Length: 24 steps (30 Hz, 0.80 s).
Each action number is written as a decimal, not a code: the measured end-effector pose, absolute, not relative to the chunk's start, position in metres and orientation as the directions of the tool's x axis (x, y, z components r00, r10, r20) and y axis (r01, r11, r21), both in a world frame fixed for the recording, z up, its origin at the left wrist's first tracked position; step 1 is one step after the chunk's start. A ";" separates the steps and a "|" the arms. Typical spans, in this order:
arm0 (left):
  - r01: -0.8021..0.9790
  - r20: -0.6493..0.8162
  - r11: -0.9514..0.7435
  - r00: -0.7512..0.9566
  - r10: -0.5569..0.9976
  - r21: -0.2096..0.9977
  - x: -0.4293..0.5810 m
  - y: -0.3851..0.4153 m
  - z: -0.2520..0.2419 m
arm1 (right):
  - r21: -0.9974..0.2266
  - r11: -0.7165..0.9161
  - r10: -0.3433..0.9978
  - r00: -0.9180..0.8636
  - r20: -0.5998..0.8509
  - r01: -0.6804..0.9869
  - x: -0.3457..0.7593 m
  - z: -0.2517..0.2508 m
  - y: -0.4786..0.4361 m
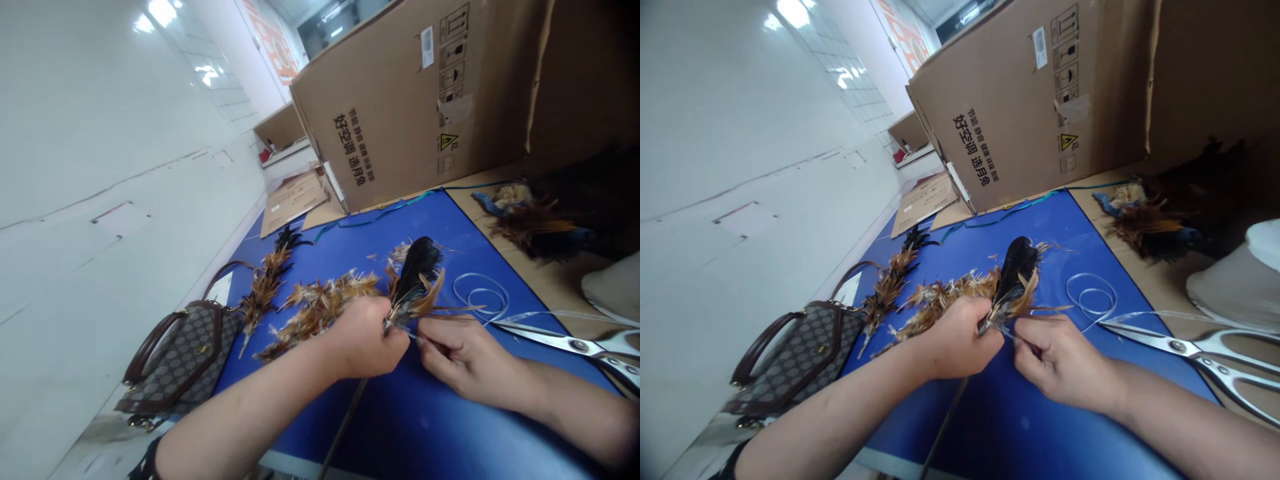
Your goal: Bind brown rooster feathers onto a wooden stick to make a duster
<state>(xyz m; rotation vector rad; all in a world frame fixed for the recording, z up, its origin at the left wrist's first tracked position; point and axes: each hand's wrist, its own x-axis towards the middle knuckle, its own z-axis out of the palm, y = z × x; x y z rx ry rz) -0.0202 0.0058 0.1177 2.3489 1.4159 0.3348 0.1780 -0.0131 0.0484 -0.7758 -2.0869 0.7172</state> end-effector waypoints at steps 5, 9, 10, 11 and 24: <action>0.800 -0.005 -0.406 0.454 0.891 0.442 -0.021 0.007 0.117 | -0.709 0.646 0.726 -0.514 0.457 0.283 0.179 0.048 -0.013; 0.752 -0.126 -0.225 0.378 0.917 0.619 -0.023 0.009 0.115 | -0.724 0.630 0.748 -0.474 0.466 0.283 0.177 0.044 -0.013; 0.716 -0.204 -0.130 0.360 0.911 0.686 -0.023 0.009 0.114 | -0.734 0.619 0.758 -0.460 0.463 0.280 0.176 0.044 -0.013; 0.671 -0.277 -0.040 0.360 0.891 0.741 -0.024 0.010 0.114 | -0.746 0.607 0.766 -0.452 0.456 0.274 0.175 0.044 -0.014; -0.031 -0.213 0.249 0.427 0.879 0.968 -0.040 0.018 0.095 | -0.558 0.570 0.802 -0.262 0.537 0.603 0.197 0.038 0.003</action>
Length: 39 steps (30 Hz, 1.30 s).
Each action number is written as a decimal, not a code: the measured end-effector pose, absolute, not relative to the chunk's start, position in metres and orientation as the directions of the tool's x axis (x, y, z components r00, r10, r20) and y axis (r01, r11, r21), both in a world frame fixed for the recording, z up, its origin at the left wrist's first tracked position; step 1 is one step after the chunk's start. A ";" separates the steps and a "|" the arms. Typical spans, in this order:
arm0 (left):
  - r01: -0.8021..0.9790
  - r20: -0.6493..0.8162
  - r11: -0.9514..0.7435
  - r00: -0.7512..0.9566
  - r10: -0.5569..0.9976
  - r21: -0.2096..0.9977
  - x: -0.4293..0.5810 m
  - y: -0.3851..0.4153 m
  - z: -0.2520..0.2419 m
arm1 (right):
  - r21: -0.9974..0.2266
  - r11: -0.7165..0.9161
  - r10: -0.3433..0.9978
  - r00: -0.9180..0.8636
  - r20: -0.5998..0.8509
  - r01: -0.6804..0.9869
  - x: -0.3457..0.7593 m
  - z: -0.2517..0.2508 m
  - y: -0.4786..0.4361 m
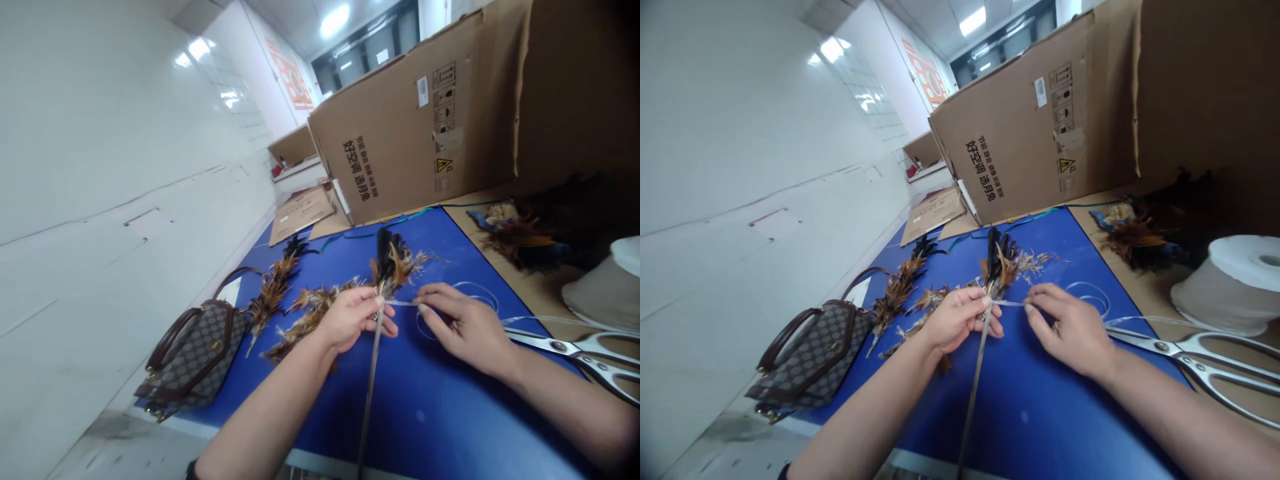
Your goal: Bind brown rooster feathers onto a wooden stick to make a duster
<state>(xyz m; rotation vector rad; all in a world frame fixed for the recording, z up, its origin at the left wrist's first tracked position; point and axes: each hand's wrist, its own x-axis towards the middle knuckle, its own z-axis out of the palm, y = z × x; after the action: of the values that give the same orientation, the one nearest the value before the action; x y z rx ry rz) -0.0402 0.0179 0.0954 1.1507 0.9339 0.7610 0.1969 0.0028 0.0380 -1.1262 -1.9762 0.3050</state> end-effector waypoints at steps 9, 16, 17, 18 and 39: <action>-0.417 -0.025 0.133 0.255 0.967 0.899 -0.014 0.044 0.070 | -0.354 0.571 0.623 -0.110 0.775 0.741 0.215 0.035 0.022; -0.463 -0.014 0.151 0.287 0.958 0.873 0.026 0.045 0.048 | -0.887 0.374 0.923 -0.203 0.328 0.271 0.199 0.031 0.012; -0.466 -0.009 0.135 0.262 0.965 0.874 0.027 0.045 0.046 | -0.921 0.333 0.929 -0.240 0.283 0.204 0.194 0.030 0.009; -0.465 -0.002 0.111 0.227 0.974 0.878 0.027 0.046 0.044 | -0.943 0.298 0.931 -0.263 0.253 0.149 0.189 0.029 0.006; 0.196 0.388 -0.377 -0.021 0.921 0.905 -0.032 0.030 0.032 | -0.990 0.013 0.986 -0.163 0.036 -0.144 0.174 0.024 -0.004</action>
<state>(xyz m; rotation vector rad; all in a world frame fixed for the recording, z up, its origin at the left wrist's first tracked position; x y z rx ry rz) -0.0319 0.0299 0.0321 1.6182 1.1836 1.4496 0.1739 -0.0038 0.0243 -1.0017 -1.2323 1.3752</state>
